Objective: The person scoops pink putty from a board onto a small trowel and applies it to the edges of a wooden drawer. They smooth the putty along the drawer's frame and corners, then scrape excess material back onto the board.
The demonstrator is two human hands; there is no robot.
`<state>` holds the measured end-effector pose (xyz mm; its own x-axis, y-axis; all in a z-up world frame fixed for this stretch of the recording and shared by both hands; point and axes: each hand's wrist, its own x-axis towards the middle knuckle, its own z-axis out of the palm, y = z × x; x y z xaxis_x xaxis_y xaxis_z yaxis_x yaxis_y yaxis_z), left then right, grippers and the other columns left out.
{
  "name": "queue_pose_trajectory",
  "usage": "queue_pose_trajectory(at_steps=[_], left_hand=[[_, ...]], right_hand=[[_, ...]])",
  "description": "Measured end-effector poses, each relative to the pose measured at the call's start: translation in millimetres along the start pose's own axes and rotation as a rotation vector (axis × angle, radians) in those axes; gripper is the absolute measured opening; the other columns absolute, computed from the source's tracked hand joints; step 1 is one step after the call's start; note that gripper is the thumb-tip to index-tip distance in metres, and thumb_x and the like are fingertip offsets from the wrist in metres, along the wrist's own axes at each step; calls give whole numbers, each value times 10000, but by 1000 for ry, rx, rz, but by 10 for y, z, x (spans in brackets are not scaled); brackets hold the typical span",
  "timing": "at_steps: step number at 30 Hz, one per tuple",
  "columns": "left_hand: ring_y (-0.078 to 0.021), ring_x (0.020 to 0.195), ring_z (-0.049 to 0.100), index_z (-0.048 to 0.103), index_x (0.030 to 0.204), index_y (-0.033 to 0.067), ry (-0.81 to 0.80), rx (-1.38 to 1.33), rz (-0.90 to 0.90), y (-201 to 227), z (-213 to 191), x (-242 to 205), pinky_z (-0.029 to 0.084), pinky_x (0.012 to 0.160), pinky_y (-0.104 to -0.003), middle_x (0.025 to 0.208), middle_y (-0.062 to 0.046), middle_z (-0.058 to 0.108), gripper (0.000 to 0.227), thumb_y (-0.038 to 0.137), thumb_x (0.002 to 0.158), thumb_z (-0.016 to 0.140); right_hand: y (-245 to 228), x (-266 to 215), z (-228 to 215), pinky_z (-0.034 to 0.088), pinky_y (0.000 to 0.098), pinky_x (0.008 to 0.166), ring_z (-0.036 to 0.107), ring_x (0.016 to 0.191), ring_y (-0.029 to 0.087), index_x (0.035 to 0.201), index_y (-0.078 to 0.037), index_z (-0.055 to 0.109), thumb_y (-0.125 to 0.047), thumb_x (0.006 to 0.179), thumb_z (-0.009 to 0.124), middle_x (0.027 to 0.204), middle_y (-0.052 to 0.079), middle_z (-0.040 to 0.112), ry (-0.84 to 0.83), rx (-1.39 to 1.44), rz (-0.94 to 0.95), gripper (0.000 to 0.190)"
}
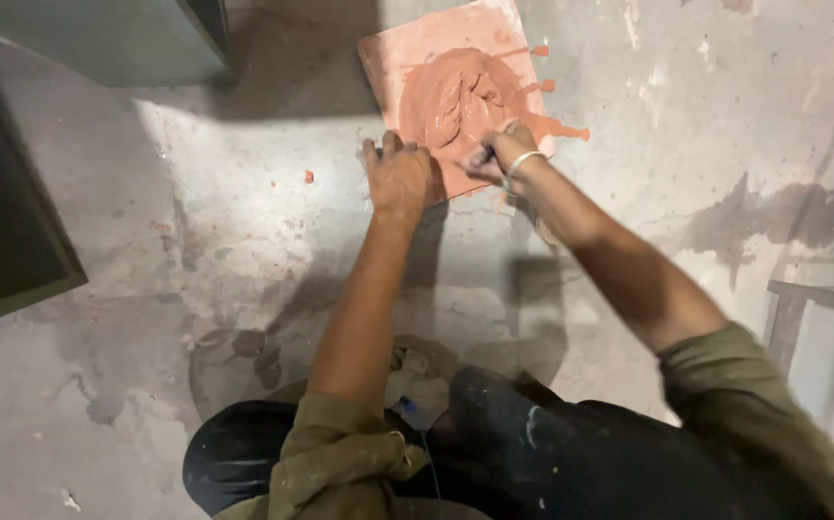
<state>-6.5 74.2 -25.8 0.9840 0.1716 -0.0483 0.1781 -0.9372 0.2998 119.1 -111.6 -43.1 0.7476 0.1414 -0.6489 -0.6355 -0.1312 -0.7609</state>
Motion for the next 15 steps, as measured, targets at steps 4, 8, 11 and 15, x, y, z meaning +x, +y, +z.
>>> queue_pose_trajectory(at_steps=[4,8,11,15], left_hand=[[-283,1296,491,783,1058,157,-1,-7,-36,-60,-22,-82,263,1115,-611,1262,7,695,298,227,962,510],[-275,1347,445,786,1042,148,-103,-43,-64,-43,-127,-79,240,1126,-606,1313,17,663,303,276,912,545],[-285,1374,421,790,1033,148,-135,-38,-61,0,-194,-95,226,1142,-599,1321,0,657,294,284,881,578],[-309,1389,426,785,1036,145,-82,-96,-53,-48,-273,-125,228,1168,-607,1324,-16,663,277,302,935,581]], right_hand=[[-254,15,302,636,484,563,646,628,232,1096,-51,467,25,886,575,873,121,571,94,140,-129,248],[-585,-120,250,587,451,687,641,743,218,979,-9,668,-90,1051,569,856,96,637,95,-541,-602,146],[-562,-416,303,536,478,744,654,899,341,970,-46,732,-38,807,610,1020,128,705,253,-1391,-1391,203],[-810,-729,483,525,487,868,651,965,375,920,-96,752,-89,875,649,954,159,697,-177,-1681,-1017,112]])
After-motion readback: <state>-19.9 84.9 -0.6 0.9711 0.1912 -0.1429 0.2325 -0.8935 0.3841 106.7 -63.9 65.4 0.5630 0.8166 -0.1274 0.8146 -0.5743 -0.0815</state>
